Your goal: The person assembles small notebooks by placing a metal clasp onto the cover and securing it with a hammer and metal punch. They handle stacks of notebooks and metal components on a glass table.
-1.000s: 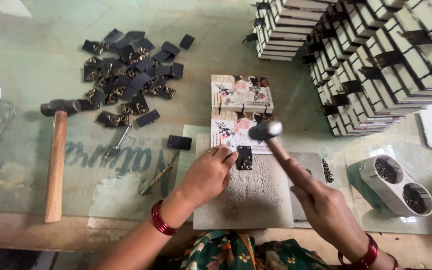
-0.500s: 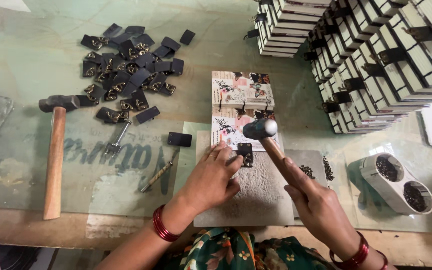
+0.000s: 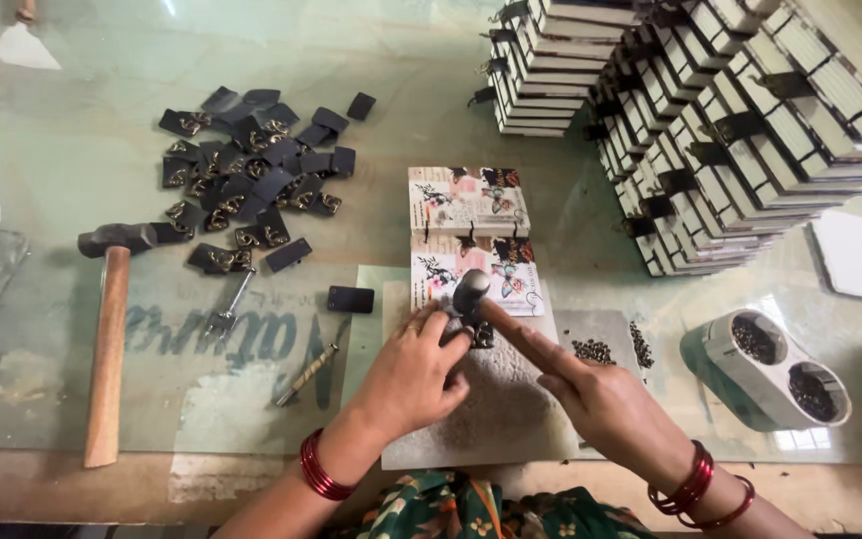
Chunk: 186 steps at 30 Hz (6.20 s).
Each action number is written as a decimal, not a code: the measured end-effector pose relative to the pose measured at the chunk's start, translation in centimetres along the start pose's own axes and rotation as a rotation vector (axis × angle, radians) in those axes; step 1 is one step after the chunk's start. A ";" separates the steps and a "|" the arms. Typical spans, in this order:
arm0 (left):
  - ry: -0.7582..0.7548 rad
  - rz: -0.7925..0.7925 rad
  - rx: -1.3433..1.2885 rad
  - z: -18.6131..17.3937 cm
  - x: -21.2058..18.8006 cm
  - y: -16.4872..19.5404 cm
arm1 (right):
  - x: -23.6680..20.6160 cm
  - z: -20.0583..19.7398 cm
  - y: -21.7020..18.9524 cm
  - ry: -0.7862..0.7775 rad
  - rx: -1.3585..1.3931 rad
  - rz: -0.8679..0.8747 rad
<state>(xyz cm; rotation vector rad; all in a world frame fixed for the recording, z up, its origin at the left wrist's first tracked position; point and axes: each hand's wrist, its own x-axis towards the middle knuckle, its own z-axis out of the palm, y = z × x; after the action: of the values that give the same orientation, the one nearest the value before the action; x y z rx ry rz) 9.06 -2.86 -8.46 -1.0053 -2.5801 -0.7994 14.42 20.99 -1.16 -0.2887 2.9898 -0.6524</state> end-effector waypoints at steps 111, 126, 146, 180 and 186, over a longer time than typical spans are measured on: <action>0.092 -0.334 -0.306 1.4 0.1 -1.0 | 21.1 5.0 13.0 -0.133 0.905 0.171; -0.128 -0.167 -0.537 -12.9 9.4 -2.5 | 8.5 -7.7 2.0 0.418 0.793 -0.170; -0.018 -0.046 0.242 -1.0 -8.3 4.1 | -4.5 5.1 0.1 0.260 -0.147 -0.449; 0.121 0.020 0.204 3.6 -11.0 1.3 | 7.4 3.6 3.9 -0.010 0.026 -0.090; 0.478 0.165 0.393 9.5 -10.1 -2.0 | 9.4 2.8 2.7 -0.053 -0.092 -0.313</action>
<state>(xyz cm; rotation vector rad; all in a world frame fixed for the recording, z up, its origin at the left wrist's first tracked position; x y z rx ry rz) 14.67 -4.09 -21.25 -0.7786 -2.0984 -0.4021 5.04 20.42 -5.03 -0.7782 2.9531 -0.5197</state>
